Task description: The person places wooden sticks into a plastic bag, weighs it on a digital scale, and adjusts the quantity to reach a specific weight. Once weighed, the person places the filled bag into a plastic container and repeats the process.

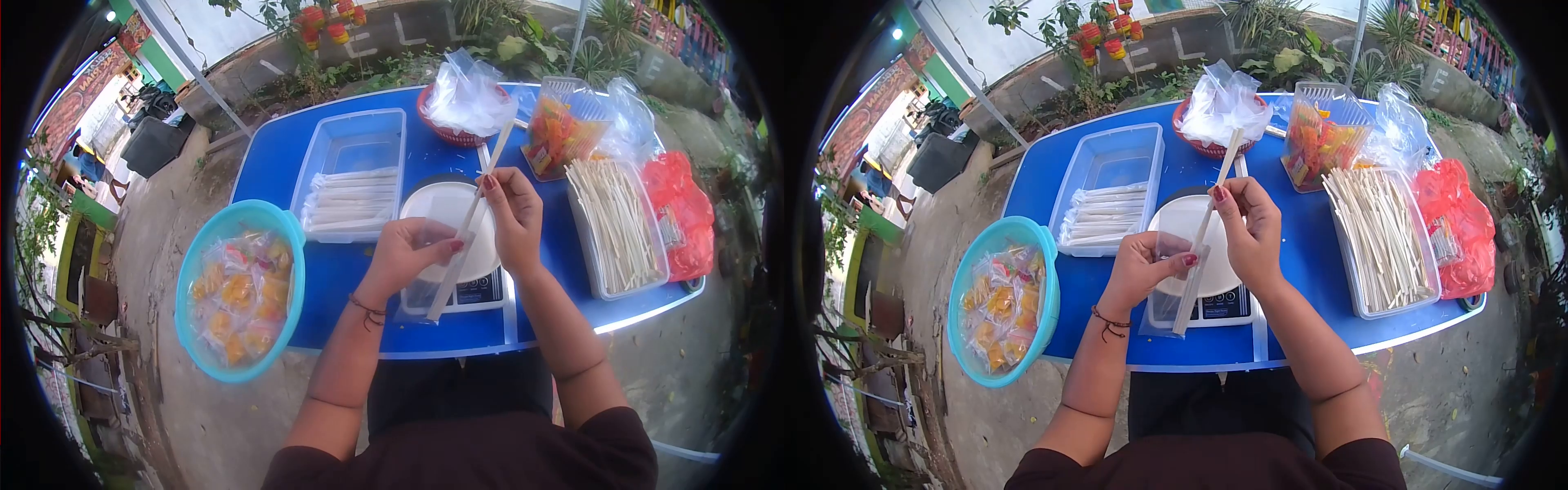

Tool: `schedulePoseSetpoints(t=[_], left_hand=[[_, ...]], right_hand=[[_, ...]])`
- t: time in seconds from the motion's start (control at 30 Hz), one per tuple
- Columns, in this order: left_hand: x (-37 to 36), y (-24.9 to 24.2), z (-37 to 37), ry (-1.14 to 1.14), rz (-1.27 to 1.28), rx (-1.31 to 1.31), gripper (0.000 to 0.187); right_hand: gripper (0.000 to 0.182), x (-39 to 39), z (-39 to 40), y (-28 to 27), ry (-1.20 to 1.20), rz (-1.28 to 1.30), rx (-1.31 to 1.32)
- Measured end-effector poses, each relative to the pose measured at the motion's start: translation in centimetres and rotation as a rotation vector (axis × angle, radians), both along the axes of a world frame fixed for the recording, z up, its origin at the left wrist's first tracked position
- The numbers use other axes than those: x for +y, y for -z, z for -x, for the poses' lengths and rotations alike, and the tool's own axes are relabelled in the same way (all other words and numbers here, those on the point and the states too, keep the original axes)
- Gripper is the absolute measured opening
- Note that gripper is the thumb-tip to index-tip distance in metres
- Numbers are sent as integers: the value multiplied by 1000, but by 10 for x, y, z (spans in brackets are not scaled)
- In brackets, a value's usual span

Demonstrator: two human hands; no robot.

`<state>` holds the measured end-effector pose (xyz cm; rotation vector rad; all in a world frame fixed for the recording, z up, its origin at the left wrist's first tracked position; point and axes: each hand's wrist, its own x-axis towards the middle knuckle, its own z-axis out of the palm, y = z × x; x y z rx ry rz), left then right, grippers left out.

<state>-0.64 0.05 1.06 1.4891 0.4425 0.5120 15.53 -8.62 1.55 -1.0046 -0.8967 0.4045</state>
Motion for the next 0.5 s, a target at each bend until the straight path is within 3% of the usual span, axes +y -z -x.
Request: schedulePoseSetpoints(t=[0.2, 0.5], left_hand=[[0, 0, 0, 7, 117, -61, 18], [-1, 0, 0, 40, 1, -20, 26]], right_hand=[[18, -1, -3, 2, -126, 15, 31], [35, -1, -4, -4, -49, 8, 32]])
